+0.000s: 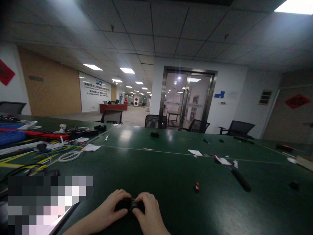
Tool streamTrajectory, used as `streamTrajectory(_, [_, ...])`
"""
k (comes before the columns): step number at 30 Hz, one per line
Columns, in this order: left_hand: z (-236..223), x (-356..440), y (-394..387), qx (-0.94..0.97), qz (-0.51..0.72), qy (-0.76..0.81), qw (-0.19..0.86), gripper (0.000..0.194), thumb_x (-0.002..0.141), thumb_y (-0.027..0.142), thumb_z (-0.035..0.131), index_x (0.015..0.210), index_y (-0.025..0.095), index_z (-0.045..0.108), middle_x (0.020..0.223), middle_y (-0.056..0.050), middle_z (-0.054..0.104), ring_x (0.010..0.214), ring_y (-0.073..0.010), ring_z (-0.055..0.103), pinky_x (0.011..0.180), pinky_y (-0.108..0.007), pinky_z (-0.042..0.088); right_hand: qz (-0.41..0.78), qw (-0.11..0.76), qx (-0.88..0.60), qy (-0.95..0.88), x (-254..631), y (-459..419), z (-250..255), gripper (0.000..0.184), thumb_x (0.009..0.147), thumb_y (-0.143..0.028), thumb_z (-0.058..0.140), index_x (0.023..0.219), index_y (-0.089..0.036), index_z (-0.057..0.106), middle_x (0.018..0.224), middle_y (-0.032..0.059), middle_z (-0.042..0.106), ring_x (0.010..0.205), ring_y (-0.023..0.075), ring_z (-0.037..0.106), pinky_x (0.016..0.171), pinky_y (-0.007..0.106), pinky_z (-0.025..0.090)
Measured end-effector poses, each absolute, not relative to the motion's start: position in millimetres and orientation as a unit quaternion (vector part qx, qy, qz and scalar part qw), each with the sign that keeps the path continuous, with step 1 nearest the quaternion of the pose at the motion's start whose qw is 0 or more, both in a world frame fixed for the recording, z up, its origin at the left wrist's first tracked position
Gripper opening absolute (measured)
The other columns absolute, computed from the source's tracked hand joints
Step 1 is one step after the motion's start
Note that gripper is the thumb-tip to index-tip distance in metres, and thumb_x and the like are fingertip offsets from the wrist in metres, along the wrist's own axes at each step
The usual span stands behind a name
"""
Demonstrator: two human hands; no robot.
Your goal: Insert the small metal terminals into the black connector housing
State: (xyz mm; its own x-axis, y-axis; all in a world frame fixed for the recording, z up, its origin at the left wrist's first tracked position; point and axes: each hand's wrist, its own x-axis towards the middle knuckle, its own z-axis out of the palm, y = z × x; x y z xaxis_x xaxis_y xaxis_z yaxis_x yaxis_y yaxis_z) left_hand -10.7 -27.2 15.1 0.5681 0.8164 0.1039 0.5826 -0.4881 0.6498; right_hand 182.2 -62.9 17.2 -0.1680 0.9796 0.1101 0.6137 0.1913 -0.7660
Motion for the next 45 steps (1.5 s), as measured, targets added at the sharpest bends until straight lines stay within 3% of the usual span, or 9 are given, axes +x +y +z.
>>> streamTrajectory(8, [9.6,-12.1,-25.6,0.839,0.215,0.418,0.275,0.032,0.073,0.025,0.057,0.104,0.025,0.054,0.102,-0.001,0.055,0.095,-0.0194,0.048,0.084,-0.029,0.036,0.335,0.384,-0.579,-0.637,177.5,-67.7,24.6,0.02,0.074,-0.028,0.051,0.092,-0.023,0.057,0.097,0.0025,0.059,0.095,0.0206,0.054,0.083,0.03,0.038])
streamTrajectory(17, [15.4,-10.1,-27.6,0.836,0.209,0.421,0.285,0.031,0.072,0.024,0.057,0.103,0.024,0.055,0.103,-0.002,0.056,0.096,-0.0203,0.048,0.085,-0.031,0.035,0.346,0.502,-0.53,-0.59,184.4,-64.4,24.1,0.025,0.074,-0.032,0.055,0.096,-0.022,0.057,0.097,0.004,0.063,0.097,0.0213,0.056,0.088,0.033,0.038])
streamTrajectory(27, [15.4,-11.9,-26.2,0.836,0.21,0.417,0.289,0.032,0.073,0.024,0.057,0.105,0.025,0.055,0.104,-0.002,0.056,0.096,-0.0201,0.048,0.085,-0.031,0.035,0.374,0.572,-0.513,-0.52,192.4,-58.0,19.4,0.04,0.07,-0.043,0.06,0.102,-0.019,0.059,0.101,0.0081,0.065,0.098,0.0257,0.057,0.088,0.04,0.04])
streamTrajectory(45, [19.3,-11.2,-28.3,0.835,0.197,0.423,0.294,0.032,0.074,0.026,0.055,0.106,0.024,0.054,0.106,-0.003,0.055,0.097,-0.02,0.048,0.086,-0.031,0.035,0.383,0.645,-0.49,-0.444,201.9,-48.3,8.7,0.047,0.068,-0.046,0.062,0.107,-0.02,0.056,0.104,0.0065,0.063,0.1,0.0237,0.057,0.085,0.036,0.045])
